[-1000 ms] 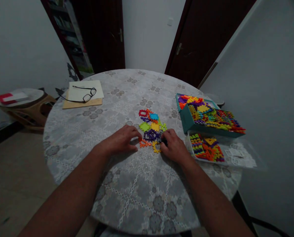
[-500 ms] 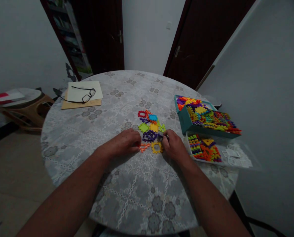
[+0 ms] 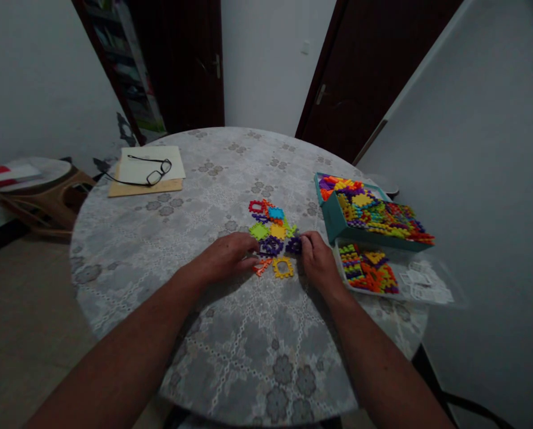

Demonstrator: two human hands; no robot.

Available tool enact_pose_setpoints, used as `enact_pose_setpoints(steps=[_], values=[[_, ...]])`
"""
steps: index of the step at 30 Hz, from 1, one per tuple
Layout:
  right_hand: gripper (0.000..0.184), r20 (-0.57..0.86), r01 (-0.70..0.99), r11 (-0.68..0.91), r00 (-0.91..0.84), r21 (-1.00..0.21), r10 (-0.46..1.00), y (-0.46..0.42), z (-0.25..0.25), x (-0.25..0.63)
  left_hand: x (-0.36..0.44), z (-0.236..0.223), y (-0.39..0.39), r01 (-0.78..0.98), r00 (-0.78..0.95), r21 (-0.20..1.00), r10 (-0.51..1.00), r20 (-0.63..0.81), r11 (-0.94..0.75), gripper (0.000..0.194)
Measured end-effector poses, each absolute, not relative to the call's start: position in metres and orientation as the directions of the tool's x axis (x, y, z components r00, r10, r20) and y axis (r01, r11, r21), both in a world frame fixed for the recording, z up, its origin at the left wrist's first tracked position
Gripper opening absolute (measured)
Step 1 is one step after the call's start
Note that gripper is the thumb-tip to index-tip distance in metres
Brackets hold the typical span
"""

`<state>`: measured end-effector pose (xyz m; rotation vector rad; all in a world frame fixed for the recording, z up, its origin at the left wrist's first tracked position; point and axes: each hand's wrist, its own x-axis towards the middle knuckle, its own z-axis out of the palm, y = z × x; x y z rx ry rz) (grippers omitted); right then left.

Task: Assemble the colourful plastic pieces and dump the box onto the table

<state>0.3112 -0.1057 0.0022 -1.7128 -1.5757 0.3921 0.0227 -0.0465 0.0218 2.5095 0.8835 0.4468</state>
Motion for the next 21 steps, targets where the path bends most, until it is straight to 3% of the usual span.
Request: enact_pose_setpoints(steps=[6,11,16,21], values=[[0.033,0.225,0.666,0.078,0.137,-0.742,0.965,-0.108,0.001,0.305,0.031,0.019,-0.05,0.552,0.644,0.578,0.747,0.161,-0.601,0.018],[0.031,0.213,0.728,0.058,0.122,-0.683,0.969,-0.107,0.003,0.311,0.028,0.025,-0.052,0.512,0.761,0.555,0.646,0.06,-0.656,0.026],[0.02,0.315,0.718,0.137,0.12,-0.682,0.941,-0.106,0.002,0.316,0.026,0.031,-0.054,0.503,0.805,0.526,0.594,0.004,-0.685,0.025],[0.026,0.231,0.553,0.063,0.239,-0.831,0.943,-0.108,0.003,0.314,0.031,0.025,-0.053,0.513,0.807,0.466,0.59,0.024,-0.721,0.015]])
